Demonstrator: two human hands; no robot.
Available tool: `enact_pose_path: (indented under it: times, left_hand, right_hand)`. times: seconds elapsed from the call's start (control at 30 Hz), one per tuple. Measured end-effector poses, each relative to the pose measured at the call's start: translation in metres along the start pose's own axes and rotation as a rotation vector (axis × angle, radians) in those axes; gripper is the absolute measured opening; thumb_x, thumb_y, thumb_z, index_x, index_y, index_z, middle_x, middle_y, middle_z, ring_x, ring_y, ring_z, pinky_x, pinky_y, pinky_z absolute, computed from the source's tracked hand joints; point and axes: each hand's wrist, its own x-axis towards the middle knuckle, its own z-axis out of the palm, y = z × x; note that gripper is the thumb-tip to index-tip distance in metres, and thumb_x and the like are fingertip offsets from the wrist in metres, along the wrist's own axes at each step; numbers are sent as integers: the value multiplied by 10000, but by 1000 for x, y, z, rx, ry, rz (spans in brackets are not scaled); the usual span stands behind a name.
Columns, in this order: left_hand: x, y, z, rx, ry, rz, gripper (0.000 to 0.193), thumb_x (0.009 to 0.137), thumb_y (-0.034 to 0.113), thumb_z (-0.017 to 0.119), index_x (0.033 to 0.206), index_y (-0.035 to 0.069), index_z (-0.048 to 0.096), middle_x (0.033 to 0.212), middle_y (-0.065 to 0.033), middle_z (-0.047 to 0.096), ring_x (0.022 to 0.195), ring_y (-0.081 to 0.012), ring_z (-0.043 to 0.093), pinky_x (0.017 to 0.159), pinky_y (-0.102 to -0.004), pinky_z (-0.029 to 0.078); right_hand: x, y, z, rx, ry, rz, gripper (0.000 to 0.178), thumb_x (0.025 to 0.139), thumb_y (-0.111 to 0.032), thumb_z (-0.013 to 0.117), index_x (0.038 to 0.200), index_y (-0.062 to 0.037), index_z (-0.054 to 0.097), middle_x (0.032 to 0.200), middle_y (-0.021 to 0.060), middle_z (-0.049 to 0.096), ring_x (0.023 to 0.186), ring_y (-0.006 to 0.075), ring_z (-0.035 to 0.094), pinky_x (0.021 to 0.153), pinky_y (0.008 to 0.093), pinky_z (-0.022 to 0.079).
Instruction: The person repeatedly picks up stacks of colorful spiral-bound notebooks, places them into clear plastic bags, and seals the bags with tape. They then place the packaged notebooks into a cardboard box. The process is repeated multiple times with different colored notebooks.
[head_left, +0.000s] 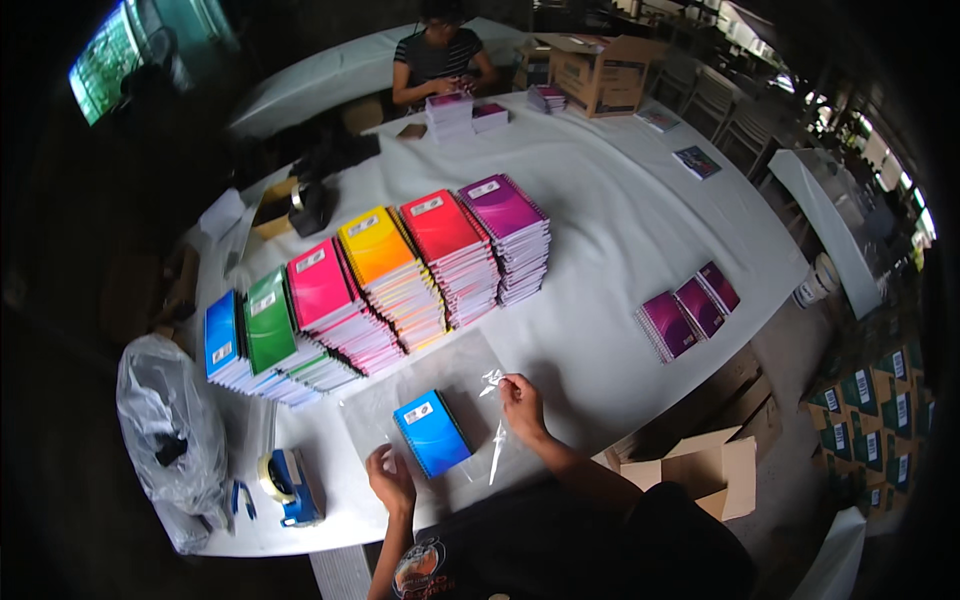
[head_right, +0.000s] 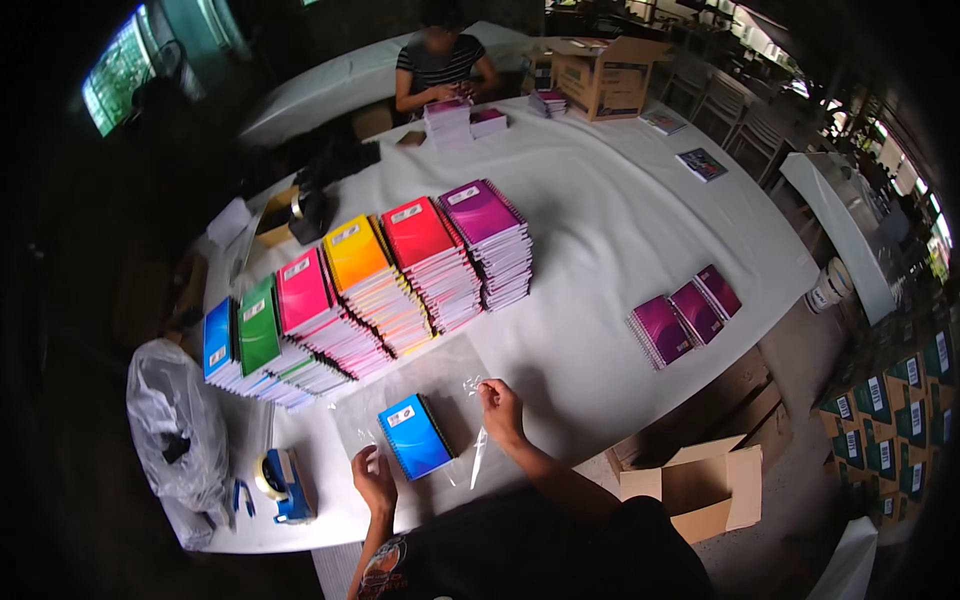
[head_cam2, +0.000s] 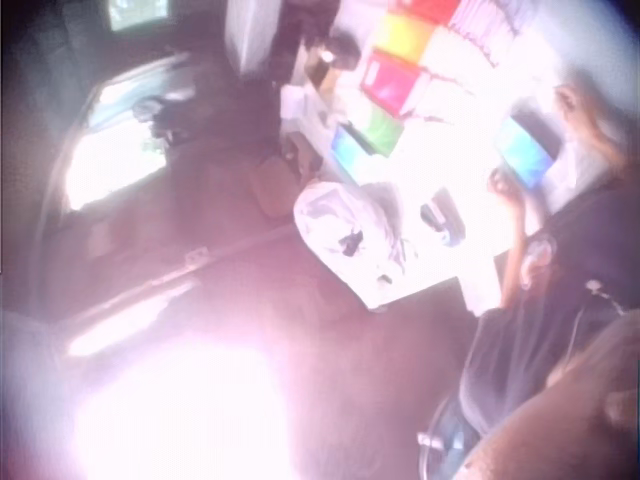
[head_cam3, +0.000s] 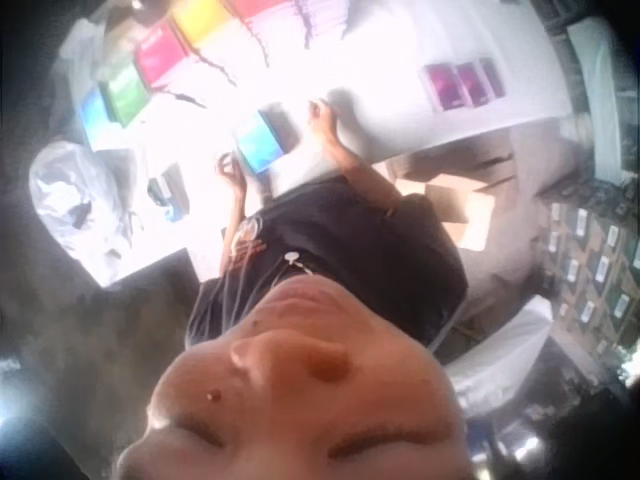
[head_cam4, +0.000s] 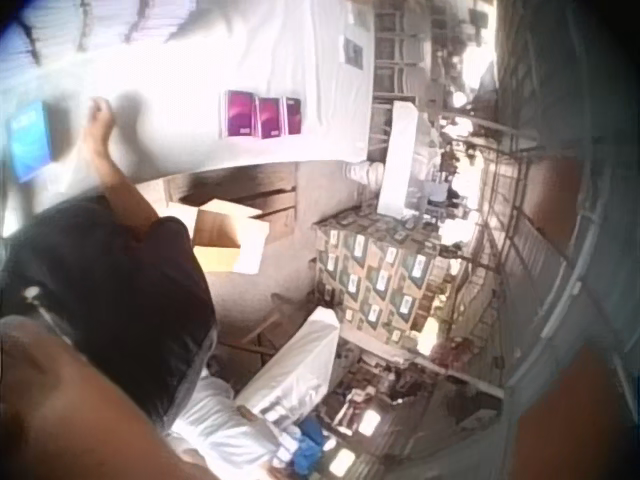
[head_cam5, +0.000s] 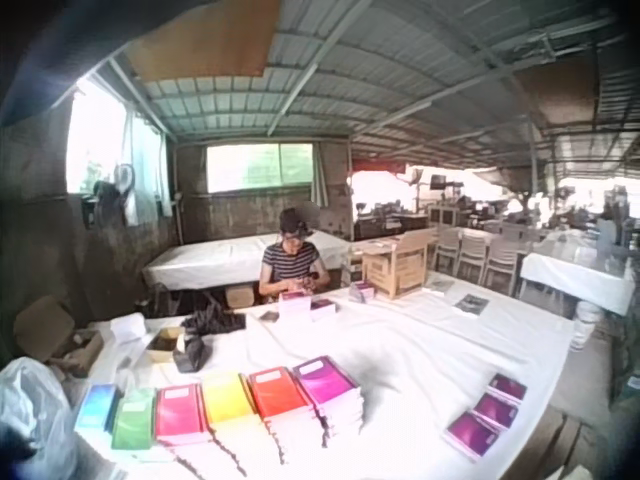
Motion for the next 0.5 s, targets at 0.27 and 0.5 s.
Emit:
enact_pose_path:
  times: [0.27, 0.5]
  left_hand:
    - [23, 0, -48, -359, -585, -718, 490, 771, 234, 716, 1172, 57, 496, 688, -31, 593, 576, -90, 543, 450, -212, 377]
    - [10, 19, -47, -670, -578, -890, 152, 811, 263, 660, 793, 124, 602, 657, 26, 563, 571, -81, 517, 545, -242, 392]
  right_hand:
    - [-4, -62, -26, -528, -507, -41, 464, 781, -486, 643, 881, -33, 659, 650, 96, 621, 608, 194, 613, 584, 316, 470]
    - [1, -43, -16, -135, -284, -165, 311, 836, -298, 635, 771, 5, 616, 654, 113, 627, 580, 188, 615, 591, 305, 486]
